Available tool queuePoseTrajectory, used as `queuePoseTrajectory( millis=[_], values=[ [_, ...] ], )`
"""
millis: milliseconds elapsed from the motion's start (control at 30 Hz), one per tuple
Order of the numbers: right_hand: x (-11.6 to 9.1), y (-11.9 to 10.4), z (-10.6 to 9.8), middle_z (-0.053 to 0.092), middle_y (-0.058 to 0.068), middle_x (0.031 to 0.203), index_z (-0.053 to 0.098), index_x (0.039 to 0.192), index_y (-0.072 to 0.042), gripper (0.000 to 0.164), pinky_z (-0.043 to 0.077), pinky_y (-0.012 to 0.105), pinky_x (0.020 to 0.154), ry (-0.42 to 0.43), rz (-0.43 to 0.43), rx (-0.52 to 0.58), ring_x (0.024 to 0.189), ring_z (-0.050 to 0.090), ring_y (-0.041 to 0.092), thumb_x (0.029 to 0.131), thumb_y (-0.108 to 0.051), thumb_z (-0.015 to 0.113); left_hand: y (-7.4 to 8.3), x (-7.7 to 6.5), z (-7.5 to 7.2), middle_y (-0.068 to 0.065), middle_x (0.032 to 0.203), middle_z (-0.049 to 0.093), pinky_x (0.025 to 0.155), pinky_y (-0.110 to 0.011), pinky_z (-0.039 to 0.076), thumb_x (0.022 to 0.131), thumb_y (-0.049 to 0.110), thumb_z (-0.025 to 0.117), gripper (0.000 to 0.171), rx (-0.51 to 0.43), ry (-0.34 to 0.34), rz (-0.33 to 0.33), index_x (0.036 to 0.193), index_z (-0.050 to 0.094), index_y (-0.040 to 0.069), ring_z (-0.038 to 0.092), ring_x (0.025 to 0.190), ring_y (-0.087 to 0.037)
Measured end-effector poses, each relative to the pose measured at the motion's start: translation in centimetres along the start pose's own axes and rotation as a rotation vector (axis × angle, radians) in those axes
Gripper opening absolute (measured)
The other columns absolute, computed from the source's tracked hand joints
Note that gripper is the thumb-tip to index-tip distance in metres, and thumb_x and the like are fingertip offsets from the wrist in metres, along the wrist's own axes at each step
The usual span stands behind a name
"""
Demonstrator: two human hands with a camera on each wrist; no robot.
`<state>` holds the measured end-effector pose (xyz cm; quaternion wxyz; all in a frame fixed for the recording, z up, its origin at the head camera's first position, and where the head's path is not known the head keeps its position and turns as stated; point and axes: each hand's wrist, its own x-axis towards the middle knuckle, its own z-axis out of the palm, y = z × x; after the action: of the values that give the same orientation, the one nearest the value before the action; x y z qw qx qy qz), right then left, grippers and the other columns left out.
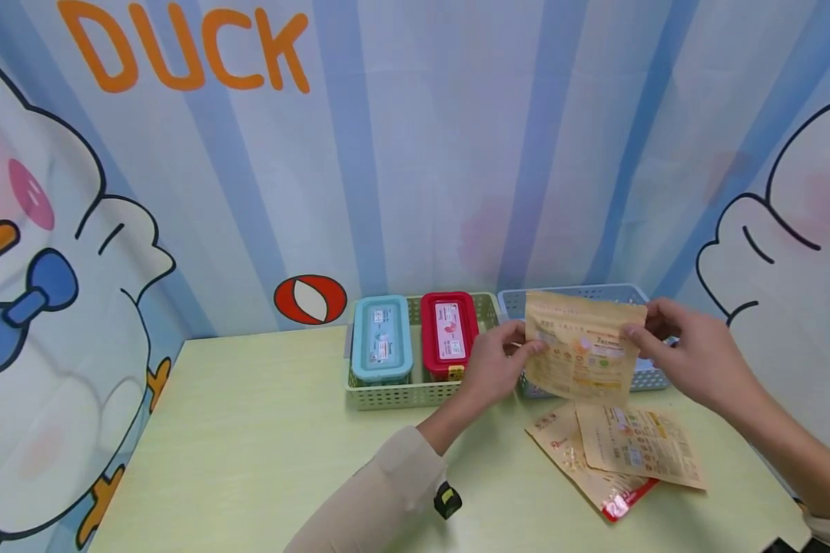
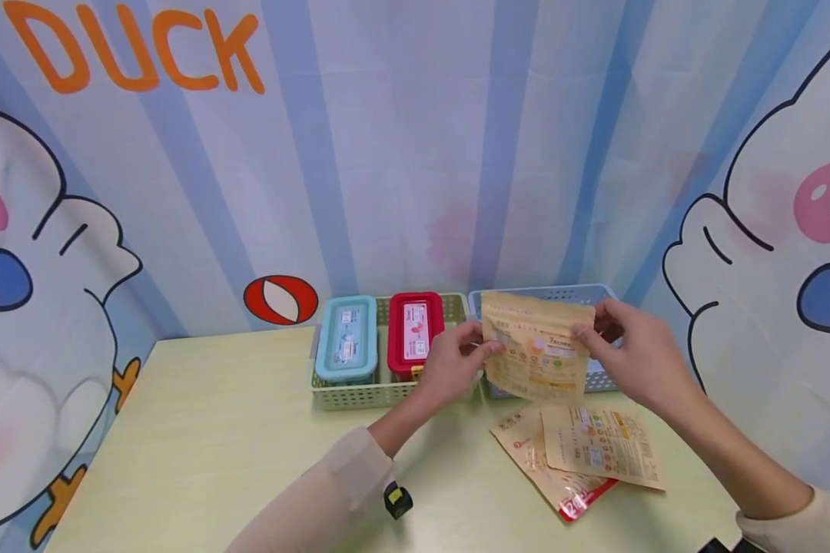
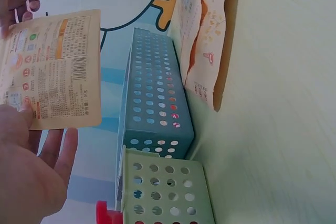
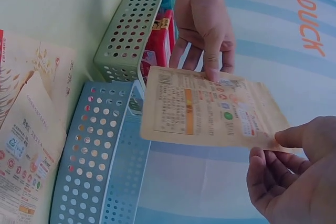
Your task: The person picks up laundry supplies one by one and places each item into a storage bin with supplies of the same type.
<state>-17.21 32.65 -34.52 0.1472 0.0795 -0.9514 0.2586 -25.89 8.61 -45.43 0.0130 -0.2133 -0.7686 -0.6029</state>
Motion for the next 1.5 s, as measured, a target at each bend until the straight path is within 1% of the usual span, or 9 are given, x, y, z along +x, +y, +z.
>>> queuePoseTrajectory(
  millis=[300, 500, 667, 833, 967, 1067, 1167, 1367, 1500],
  values=[
    [0.0, 0.3, 0.6, 0.072, 0.011, 0.102, 0.066, 0.120, -0.005, 0.017, 0.051, 0.020, 0.065, 0.057, -0.026, 0.067, 0.083, 0.067, 0.019, 0.108, -0.017, 0.063, 0.4, 0.3, -0.1, 0.014, 0.098, 0.073, 0.070, -0.027, 0.059, 0.101, 0.031, 0.075, 0.012, -0.124, 0.083, 0.015, 0.111, 0.074, 0.024, 0.071, 0.081, -0.008],
    [-0.1, 0.5, 1.2, 0.073, 0.017, 0.112, 0.061, 0.131, -0.004, 0.025, 0.048, 0.014, 0.070, 0.068, -0.020, 0.108, 0.101, 0.071, 0.039, 0.108, -0.016, 0.063, 0.6, 0.4, -0.3, 0.013, 0.094, 0.073, 0.065, -0.027, 0.059, 0.101, 0.032, 0.075, 0.012, -0.131, 0.137, 0.018, 0.109, 0.073, 0.023, 0.070, 0.077, -0.010],
    [-0.1, 0.9, 2.1, 0.071, 0.021, 0.118, 0.058, 0.142, -0.004, 0.036, 0.048, 0.012, 0.070, 0.085, -0.054, 0.133, 0.105, 0.069, 0.042, 0.107, -0.012, 0.063, 0.9, 0.4, -0.6, 0.010, 0.093, 0.072, 0.058, -0.026, 0.056, 0.100, 0.029, 0.076, 0.012, -0.142, 0.160, 0.023, 0.108, 0.073, 0.020, 0.070, 0.073, -0.012],
    [-0.3, 1.0, 2.9, 0.068, 0.021, 0.123, 0.051, 0.154, -0.006, 0.050, 0.050, 0.017, 0.071, 0.073, -0.072, 0.131, 0.111, 0.066, 0.043, 0.106, -0.012, 0.065, 1.2, 0.3, -0.8, 0.007, 0.094, 0.069, 0.054, -0.026, 0.054, 0.101, 0.027, 0.076, 0.011, -0.146, 0.195, 0.019, 0.105, 0.073, 0.018, 0.072, 0.071, -0.013],
    [-0.2, 0.9, 3.3, 0.064, 0.020, 0.128, 0.047, 0.159, -0.006, 0.056, 0.062, 0.037, 0.080, 0.042, -0.082, 0.149, 0.114, 0.065, 0.042, 0.107, -0.012, 0.064, 1.0, 0.5, -0.8, 0.009, 0.093, 0.069, 0.060, -0.025, 0.057, 0.101, 0.026, 0.076, 0.010, -0.081, 0.250, 0.033, 0.105, 0.074, 0.017, 0.070, 0.075, -0.010],
    [-0.3, 0.9, 3.5, 0.061, 0.021, 0.130, 0.044, 0.160, -0.004, 0.058, 0.061, 0.056, 0.083, 0.023, -0.096, 0.163, 0.115, 0.064, 0.044, 0.106, -0.010, 0.064, 0.8, 0.6, -0.8, 0.009, 0.093, 0.069, 0.066, -0.025, 0.058, 0.101, 0.024, 0.076, 0.011, -0.039, 0.274, 0.047, 0.107, 0.075, 0.015, 0.068, 0.078, -0.007],
    [-0.2, 0.9, 3.5, 0.059, 0.021, 0.131, 0.042, 0.161, -0.002, 0.059, 0.059, 0.058, 0.084, 0.006, -0.106, 0.167, 0.114, 0.064, 0.045, 0.106, -0.009, 0.064, 0.8, 0.6, -0.8, 0.007, 0.093, 0.067, 0.070, -0.024, 0.058, 0.102, 0.022, 0.075, 0.014, -0.013, 0.267, 0.038, 0.113, 0.075, 0.014, 0.065, 0.081, -0.006],
    [-0.1, 0.8, 3.5, 0.057, 0.022, 0.131, 0.038, 0.162, 0.000, 0.062, 0.061, 0.049, 0.086, -0.025, -0.115, 0.157, 0.115, 0.063, 0.045, 0.106, -0.010, 0.064, 0.9, 0.4, -0.6, 0.004, 0.097, 0.060, 0.075, -0.023, 0.057, 0.104, 0.016, 0.071, 0.031, 0.019, 0.235, -0.026, 0.134, 0.067, 0.007, 0.062, 0.088, -0.006],
    [0.1, 0.9, 3.3, 0.056, 0.022, 0.129, 0.037, 0.162, 0.001, 0.062, 0.056, 0.019, 0.083, -0.027, -0.109, 0.162, 0.114, 0.063, 0.044, 0.107, -0.012, 0.063, 1.1, 0.3, -0.3, 0.005, 0.102, 0.063, 0.080, -0.025, 0.058, 0.103, 0.016, 0.071, 0.045, -0.018, 0.247, -0.057, 0.144, 0.057, 0.004, 0.064, 0.092, -0.006]
  ],
)
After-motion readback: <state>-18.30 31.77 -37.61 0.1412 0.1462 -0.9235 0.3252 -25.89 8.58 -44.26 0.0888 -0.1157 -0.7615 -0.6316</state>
